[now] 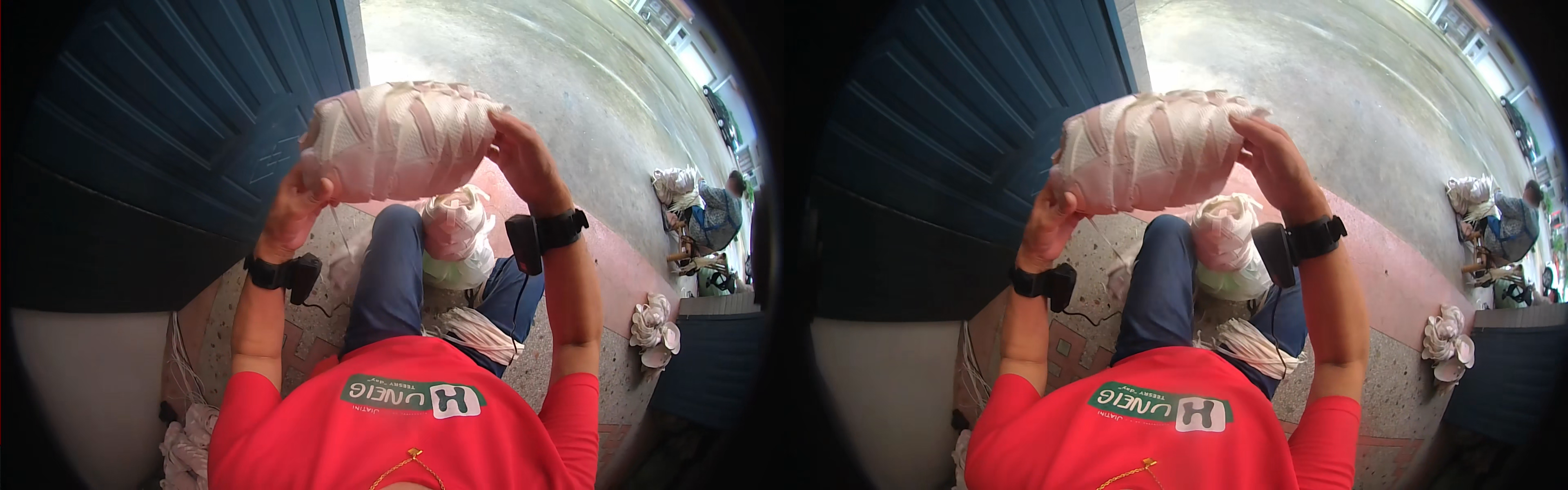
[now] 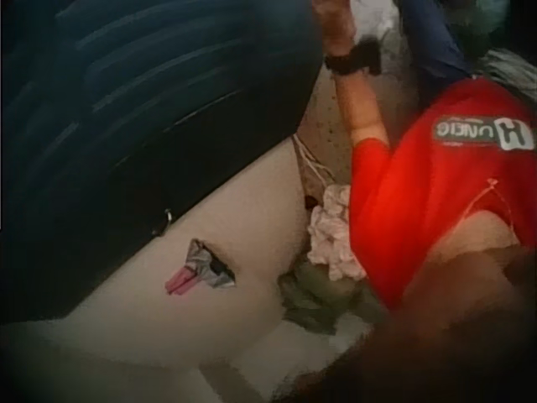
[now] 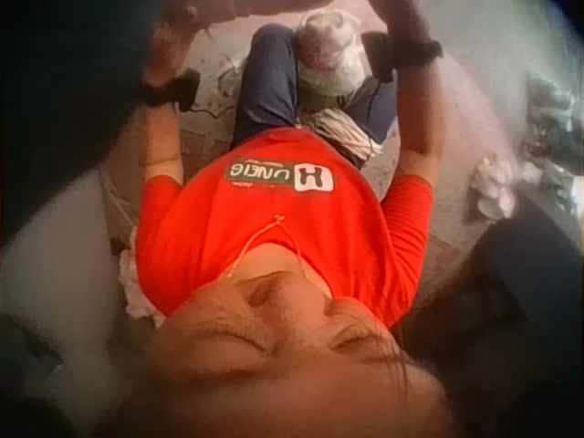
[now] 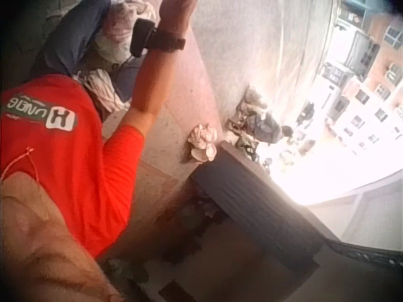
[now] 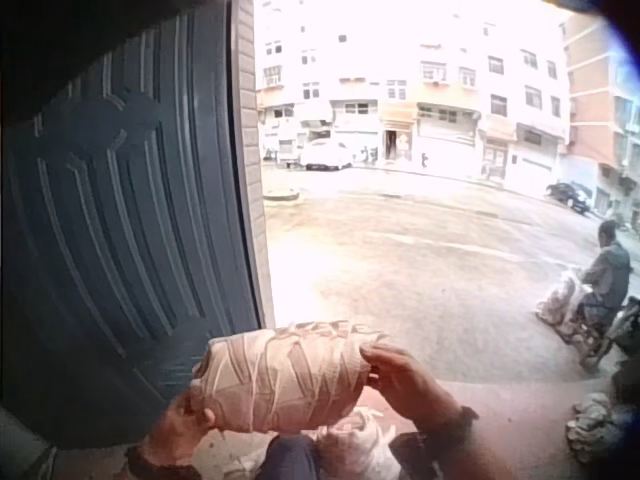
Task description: The recorder is preparing shoe components, specifically handling and arranging shoe uppers and laces.
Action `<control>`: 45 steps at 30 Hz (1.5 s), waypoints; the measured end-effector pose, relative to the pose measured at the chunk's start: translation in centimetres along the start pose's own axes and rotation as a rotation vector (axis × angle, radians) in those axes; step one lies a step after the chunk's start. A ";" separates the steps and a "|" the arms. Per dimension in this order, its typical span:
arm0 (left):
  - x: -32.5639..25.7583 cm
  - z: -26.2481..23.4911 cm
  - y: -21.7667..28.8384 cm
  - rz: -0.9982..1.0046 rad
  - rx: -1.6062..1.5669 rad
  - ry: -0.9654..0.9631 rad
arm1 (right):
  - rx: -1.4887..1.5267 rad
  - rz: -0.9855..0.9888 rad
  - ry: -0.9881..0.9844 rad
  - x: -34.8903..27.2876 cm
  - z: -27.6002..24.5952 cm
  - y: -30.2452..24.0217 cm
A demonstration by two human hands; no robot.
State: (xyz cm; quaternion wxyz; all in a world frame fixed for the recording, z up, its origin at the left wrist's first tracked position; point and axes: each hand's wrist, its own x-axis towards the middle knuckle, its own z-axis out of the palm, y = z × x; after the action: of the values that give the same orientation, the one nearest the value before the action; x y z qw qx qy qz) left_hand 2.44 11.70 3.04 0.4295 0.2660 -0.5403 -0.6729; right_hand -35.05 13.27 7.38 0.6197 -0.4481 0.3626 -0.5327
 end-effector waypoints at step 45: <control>-4.9 17.0 -21.1 0.273 1.235 -0.573 | 0.311 0.549 0.909 -23.8 -13.2 32.8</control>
State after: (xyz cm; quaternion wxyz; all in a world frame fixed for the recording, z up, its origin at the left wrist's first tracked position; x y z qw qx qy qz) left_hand -15.29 25.43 -12.97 0.1208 0.2032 -0.9451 -0.2257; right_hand -40.31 35.46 -28.55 0.5757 0.0348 0.6141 -0.5388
